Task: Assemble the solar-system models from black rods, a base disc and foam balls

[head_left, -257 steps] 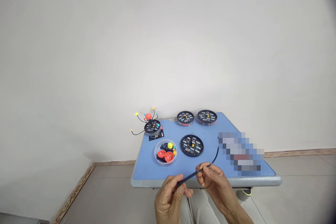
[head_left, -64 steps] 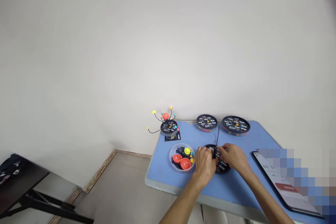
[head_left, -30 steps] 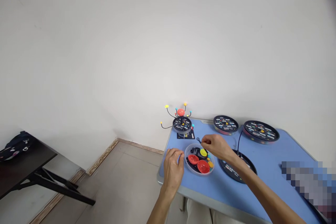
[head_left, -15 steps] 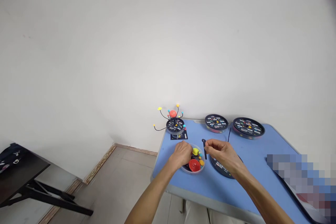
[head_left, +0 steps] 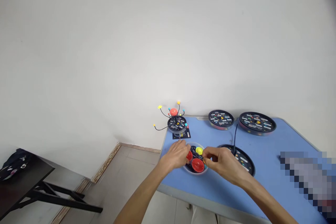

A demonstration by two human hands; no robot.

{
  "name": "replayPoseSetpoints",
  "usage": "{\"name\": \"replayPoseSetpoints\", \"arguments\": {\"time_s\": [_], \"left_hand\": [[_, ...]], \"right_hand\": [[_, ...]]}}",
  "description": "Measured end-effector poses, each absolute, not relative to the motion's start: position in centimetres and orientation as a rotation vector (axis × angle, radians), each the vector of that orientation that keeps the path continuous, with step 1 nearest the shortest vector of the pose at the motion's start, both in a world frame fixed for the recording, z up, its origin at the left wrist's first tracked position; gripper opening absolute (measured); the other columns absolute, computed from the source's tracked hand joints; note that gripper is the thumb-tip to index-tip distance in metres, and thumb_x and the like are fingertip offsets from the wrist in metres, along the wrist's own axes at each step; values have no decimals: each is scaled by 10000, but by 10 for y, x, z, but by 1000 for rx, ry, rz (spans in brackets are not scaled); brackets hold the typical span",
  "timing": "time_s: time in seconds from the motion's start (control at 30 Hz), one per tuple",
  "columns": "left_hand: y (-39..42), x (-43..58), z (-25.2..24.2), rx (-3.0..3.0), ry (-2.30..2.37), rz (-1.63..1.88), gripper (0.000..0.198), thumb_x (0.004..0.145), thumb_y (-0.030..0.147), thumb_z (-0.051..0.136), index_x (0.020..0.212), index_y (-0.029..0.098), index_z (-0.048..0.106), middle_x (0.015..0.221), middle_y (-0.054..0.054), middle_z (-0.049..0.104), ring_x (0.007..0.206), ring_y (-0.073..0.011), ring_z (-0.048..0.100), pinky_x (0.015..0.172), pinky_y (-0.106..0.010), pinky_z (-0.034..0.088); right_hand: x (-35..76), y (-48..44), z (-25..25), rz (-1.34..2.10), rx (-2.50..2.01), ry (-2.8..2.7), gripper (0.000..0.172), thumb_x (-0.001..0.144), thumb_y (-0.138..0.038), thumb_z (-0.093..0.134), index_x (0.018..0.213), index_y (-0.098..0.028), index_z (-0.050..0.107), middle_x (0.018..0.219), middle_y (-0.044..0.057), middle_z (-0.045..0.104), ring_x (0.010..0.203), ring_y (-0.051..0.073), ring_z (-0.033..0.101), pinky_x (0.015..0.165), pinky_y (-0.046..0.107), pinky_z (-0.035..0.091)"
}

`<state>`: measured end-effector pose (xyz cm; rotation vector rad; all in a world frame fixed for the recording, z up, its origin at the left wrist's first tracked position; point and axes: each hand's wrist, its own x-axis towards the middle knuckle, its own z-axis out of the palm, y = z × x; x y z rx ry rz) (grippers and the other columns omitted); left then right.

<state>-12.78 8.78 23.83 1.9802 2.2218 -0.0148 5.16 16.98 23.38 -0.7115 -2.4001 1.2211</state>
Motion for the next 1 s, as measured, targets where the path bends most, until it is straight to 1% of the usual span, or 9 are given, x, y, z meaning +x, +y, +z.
{"name": "replayPoseSetpoints", "arguments": {"time_s": [0.13,0.23,0.37,0.47,0.53,0.73,0.9,0.97,1.0], "left_hand": [[85,-132,237,1983,2279,77,206,864,99,603,1034,211,636,1045,-72,644,948,-235,625,773,-300,447],[80,-142,240,1975,2274,135,143,911,128,542,928,217,653,961,-34,629,846,-192,624,700,-272,429],[72,-148,243,2014,2120,123,267,868,87,541,642,209,613,762,0,583,691,-154,582,583,-263,354],[69,-145,239,2063,2049,52,306,803,28,548,552,203,540,706,0,577,678,-165,575,566,-277,322],[70,-141,235,2075,2028,-2,318,776,10,558,525,200,510,699,-5,591,708,-182,594,590,-280,339],[80,-131,228,2132,1978,-163,155,783,67,663,690,191,659,823,-80,686,821,-262,654,708,-332,423],[90,-123,234,2112,1968,-311,59,819,188,701,764,167,708,786,-107,687,797,-295,666,659,-342,410],[92,-121,236,2118,1972,-253,74,847,197,654,884,171,712,809,-102,689,770,-287,662,612,-337,385],[92,-121,237,2136,1966,-202,140,855,180,620,967,183,706,832,-96,690,765,-280,659,594,-334,372]], "right_hand": [[38,162,232,677,-639,-2773,260,749,-63,476,577,-201,613,615,10,673,538,136,542,528,285,221],[27,160,225,378,-563,-2966,312,747,12,483,560,-195,621,631,42,712,560,158,621,515,310,177],[15,165,218,136,-562,-3103,353,675,99,491,629,-195,681,665,69,741,599,194,685,501,322,172],[11,172,217,37,-626,-3069,387,669,128,486,723,-188,704,738,102,752,673,236,715,512,319,208],[11,177,217,37,-694,-3042,379,694,124,491,768,-181,704,756,114,743,698,254,720,517,313,232],[20,188,216,160,-806,-2951,277,795,10,504,793,-208,675,755,59,720,620,211,693,495,307,233],[28,194,217,286,-779,-2847,260,858,-75,473,802,-223,679,737,36,710,571,193,669,497,295,282],[31,195,217,296,-783,-2821,254,877,-112,473,782,-226,680,725,35,706,555,193,661,489,294,288],[32,195,218,293,-783,-2807,257,887,-130,469,777,-227,681,724,35,705,550,192,659,486,293,289]]}}
